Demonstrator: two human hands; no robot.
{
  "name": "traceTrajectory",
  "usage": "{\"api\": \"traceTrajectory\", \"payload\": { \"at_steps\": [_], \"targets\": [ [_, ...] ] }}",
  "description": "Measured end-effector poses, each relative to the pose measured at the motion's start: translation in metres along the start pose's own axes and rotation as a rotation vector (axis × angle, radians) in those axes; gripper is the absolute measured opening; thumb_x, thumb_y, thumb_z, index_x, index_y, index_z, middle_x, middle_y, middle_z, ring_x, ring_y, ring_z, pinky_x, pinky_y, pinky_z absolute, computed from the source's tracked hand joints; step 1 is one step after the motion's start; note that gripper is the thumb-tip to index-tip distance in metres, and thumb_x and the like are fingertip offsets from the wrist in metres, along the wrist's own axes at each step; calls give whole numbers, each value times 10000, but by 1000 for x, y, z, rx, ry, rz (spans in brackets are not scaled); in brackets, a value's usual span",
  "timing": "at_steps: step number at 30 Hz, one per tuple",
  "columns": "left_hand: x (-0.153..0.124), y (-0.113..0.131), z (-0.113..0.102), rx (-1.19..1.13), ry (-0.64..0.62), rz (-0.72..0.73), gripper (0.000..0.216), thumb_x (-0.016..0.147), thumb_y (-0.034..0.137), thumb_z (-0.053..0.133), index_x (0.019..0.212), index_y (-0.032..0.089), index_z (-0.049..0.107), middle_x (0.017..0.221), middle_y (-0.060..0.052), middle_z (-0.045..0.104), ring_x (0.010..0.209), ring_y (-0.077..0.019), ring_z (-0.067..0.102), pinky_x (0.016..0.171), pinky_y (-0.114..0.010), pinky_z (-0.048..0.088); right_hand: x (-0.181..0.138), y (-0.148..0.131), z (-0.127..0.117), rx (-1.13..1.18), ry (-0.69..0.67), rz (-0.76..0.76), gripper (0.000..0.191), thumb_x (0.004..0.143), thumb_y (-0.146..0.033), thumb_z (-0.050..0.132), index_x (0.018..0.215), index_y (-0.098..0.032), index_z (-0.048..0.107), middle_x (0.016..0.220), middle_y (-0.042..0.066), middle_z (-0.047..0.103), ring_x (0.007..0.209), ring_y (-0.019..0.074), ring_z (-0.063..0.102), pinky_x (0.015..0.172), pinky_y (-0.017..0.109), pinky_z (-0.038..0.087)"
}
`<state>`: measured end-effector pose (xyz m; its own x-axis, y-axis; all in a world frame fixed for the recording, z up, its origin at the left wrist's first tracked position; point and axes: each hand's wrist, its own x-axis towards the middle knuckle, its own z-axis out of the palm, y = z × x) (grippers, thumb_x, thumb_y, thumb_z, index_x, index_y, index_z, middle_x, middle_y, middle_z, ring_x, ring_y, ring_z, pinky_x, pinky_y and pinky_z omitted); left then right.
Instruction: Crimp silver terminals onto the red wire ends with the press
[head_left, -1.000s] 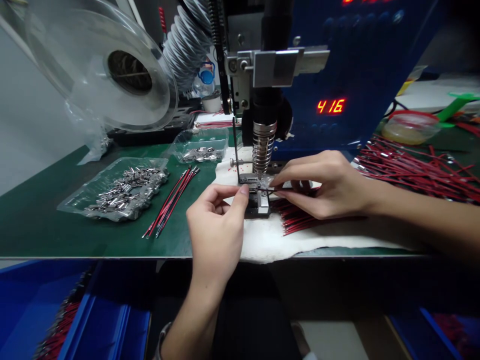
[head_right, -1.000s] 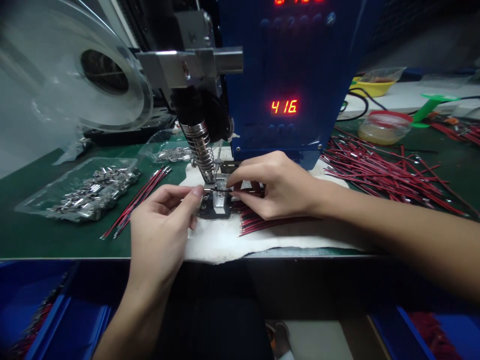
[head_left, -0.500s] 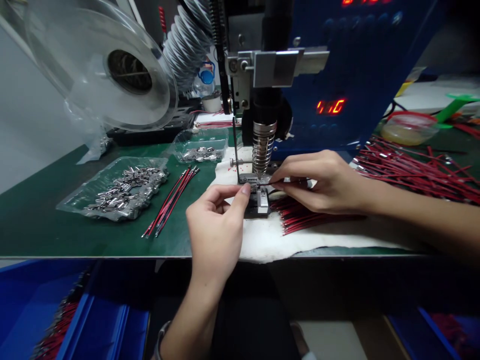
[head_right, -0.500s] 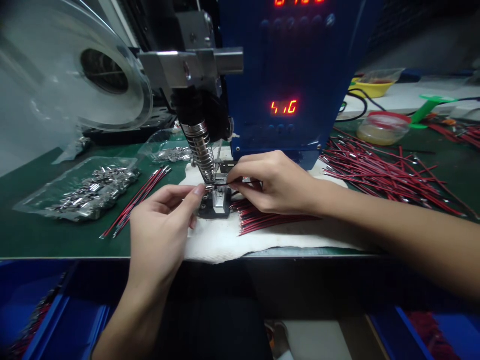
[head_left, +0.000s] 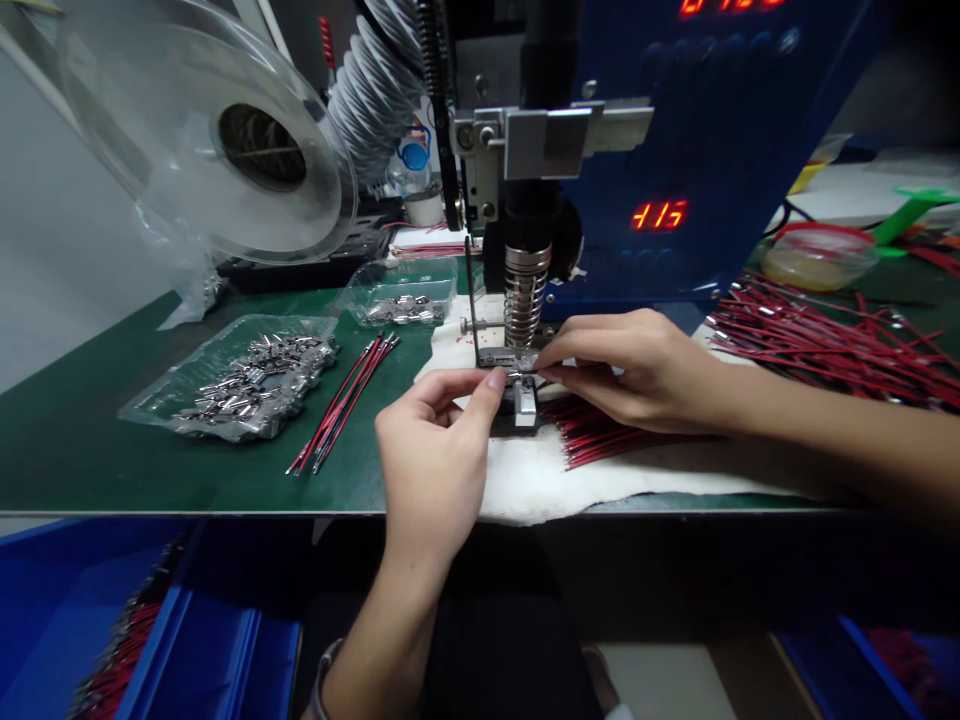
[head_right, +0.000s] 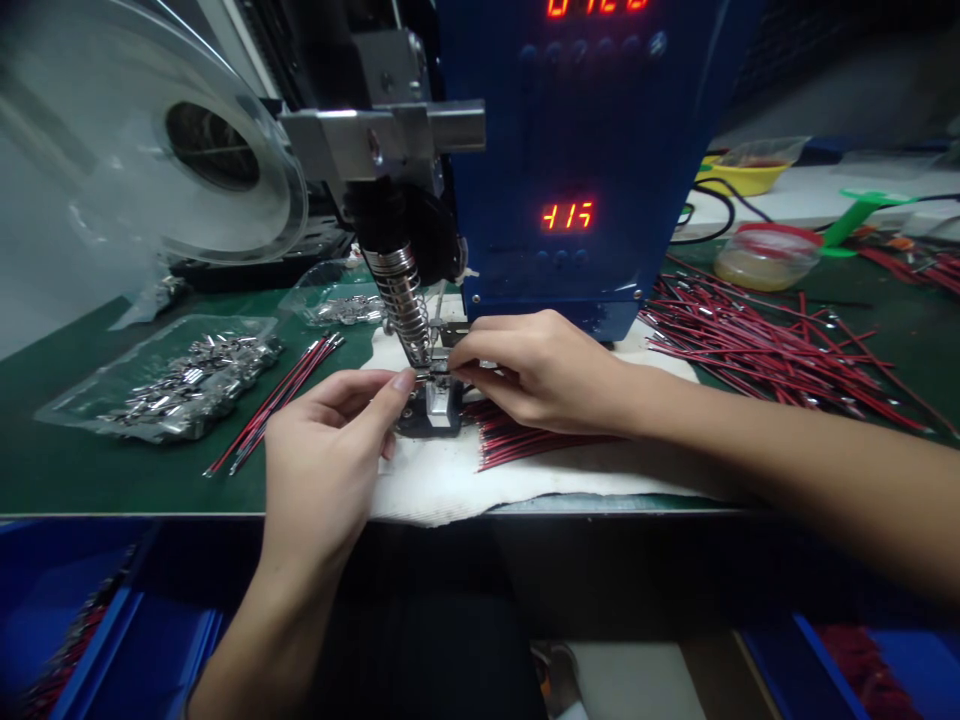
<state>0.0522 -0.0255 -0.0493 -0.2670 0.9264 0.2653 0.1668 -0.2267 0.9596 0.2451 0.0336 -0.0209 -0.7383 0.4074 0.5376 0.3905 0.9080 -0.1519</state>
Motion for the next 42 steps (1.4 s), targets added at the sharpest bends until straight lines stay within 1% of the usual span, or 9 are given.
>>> {"api": "traceTrajectory", "payload": {
  "at_steps": [6,12,18,22,29,36,42],
  "targets": [
    [0,1,0,-19,2,-3,232,769,382,734,790,151,731,670,-27,647,464,-79,439,427,-207,326,-1,0,5,-11,13,7,134,940,-175,501,1005,-153,616,867,58,640,715,116,583,633,224,442],
    [2,3,1,-17,-14,-46,225,743,371,756,771,149,732,647,-25,647,433,-71,421,404,-207,299,-3,1,8,-19,27,4,129,936,-171,505,1002,-144,613,863,62,636,719,123,582,632,232,445],
    [2,3,1,22,-25,-50,230,768,380,734,785,151,730,635,-24,633,418,-68,406,388,-209,282,-3,0,7,-16,30,-1,127,938,-165,508,995,-127,615,868,66,634,727,120,583,636,228,444],
    [1,3,1,39,-24,-59,250,784,396,715,804,148,732,672,-41,654,424,-68,408,386,-209,275,-4,0,7,-12,19,-6,137,950,-171,486,1000,-132,607,864,68,628,724,121,573,638,229,443],
    [1,4,3,35,-10,-47,242,783,392,724,814,153,732,680,-31,676,446,-64,419,411,-192,317,-3,1,7,-15,45,-50,147,954,-163,483,984,-115,618,819,55,604,684,105,548,607,212,415],
    [0,3,3,50,20,-3,244,814,385,692,768,147,724,648,-9,667,454,-61,434,460,-187,366,-3,1,8,-19,43,-28,171,953,-172,484,986,-96,634,834,67,614,692,107,557,616,211,419],
    [1,2,3,42,13,1,224,825,370,685,770,157,727,658,-4,674,483,-67,473,503,-183,401,-3,-1,6,-21,25,-18,183,956,-162,473,989,-90,638,840,70,619,703,106,567,626,205,427]
  ]
}}
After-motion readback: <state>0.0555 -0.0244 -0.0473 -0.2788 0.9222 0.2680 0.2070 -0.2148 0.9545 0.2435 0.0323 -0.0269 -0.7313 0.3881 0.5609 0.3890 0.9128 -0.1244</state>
